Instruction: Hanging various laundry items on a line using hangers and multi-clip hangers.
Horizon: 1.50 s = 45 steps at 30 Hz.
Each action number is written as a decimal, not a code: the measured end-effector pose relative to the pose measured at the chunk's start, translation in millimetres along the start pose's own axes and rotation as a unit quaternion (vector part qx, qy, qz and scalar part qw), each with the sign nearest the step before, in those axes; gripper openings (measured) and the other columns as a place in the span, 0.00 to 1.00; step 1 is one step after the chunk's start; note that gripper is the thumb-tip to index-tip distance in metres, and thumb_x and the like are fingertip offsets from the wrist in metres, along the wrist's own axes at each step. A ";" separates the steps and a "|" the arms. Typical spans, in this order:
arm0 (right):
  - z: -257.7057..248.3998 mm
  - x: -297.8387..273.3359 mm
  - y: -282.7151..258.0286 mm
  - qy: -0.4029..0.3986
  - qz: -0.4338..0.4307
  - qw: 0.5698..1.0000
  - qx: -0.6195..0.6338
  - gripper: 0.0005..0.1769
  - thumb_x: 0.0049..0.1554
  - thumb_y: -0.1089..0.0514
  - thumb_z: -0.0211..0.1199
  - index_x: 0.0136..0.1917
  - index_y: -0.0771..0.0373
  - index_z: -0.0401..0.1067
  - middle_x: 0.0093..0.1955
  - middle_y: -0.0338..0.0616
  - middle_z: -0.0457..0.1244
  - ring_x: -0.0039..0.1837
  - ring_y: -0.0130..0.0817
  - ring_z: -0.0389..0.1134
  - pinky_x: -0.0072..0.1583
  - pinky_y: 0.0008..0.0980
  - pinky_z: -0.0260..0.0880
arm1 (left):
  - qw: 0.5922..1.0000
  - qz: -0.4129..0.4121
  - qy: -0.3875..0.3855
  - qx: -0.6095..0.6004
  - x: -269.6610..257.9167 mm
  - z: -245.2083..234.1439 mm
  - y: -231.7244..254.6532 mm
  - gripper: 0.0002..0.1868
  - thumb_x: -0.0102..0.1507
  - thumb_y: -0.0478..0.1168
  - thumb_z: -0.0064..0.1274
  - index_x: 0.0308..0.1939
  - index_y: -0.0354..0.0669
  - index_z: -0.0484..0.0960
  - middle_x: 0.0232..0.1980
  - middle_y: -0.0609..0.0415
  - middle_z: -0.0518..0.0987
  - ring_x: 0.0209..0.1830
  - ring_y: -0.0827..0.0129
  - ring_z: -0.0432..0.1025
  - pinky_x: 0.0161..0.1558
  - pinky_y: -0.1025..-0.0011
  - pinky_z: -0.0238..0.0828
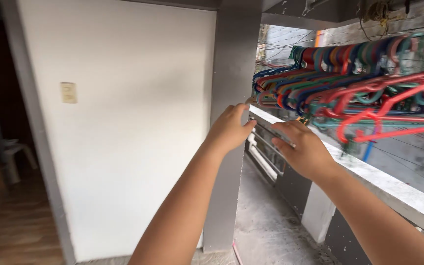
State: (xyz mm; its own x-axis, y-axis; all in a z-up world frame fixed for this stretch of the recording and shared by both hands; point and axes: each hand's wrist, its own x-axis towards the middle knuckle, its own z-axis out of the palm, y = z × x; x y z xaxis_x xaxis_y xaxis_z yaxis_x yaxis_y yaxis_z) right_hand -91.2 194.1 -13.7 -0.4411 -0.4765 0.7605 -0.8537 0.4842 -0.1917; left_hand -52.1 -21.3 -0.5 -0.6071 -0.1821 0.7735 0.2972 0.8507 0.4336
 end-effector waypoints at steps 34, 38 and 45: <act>195.6 247.5 128.1 0.070 -0.118 0.830 -0.540 0.32 0.53 0.46 0.65 0.67 0.60 0.68 0.72 0.62 0.55 0.73 0.60 0.54 0.68 0.65 0.54 | 0.882 0.137 -0.035 -0.450 406.0 309.7 -168.9 0.29 0.66 0.64 0.47 0.64 0.53 0.76 0.57 0.49 0.84 0.59 0.59 0.78 0.59 0.62 0.74; 198.2 268.8 116.1 0.123 0.049 0.765 -0.631 0.39 0.50 0.43 0.66 0.71 0.59 0.65 0.73 0.65 0.54 0.73 0.68 0.53 0.66 0.65 0.56 | 0.739 0.151 -0.345 -0.559 408.5 303.8 -138.6 0.49 0.54 0.75 0.48 0.75 0.62 0.60 0.69 0.44 0.71 0.66 0.49 0.68 0.57 0.51 0.68; 173.5 275.2 123.8 0.056 0.375 0.739 -0.557 0.37 0.53 0.56 0.65 0.73 0.60 0.56 0.64 0.53 0.65 0.54 0.48 0.73 0.60 0.51 0.68 | 0.720 0.247 -0.369 -0.534 421.2 369.0 -61.1 0.66 0.50 0.78 0.59 0.81 0.45 0.54 0.70 0.29 0.70 0.69 0.42 0.66 0.63 0.45 0.68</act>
State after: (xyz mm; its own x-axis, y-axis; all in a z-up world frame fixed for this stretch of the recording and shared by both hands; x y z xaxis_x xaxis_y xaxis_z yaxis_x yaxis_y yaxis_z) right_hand -366.3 -4.4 64.2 -0.5955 0.2664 0.7579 0.4050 0.9143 -0.0031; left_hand -597.8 32.0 128.2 -0.3419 0.6588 0.6701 0.7690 -0.2137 0.6025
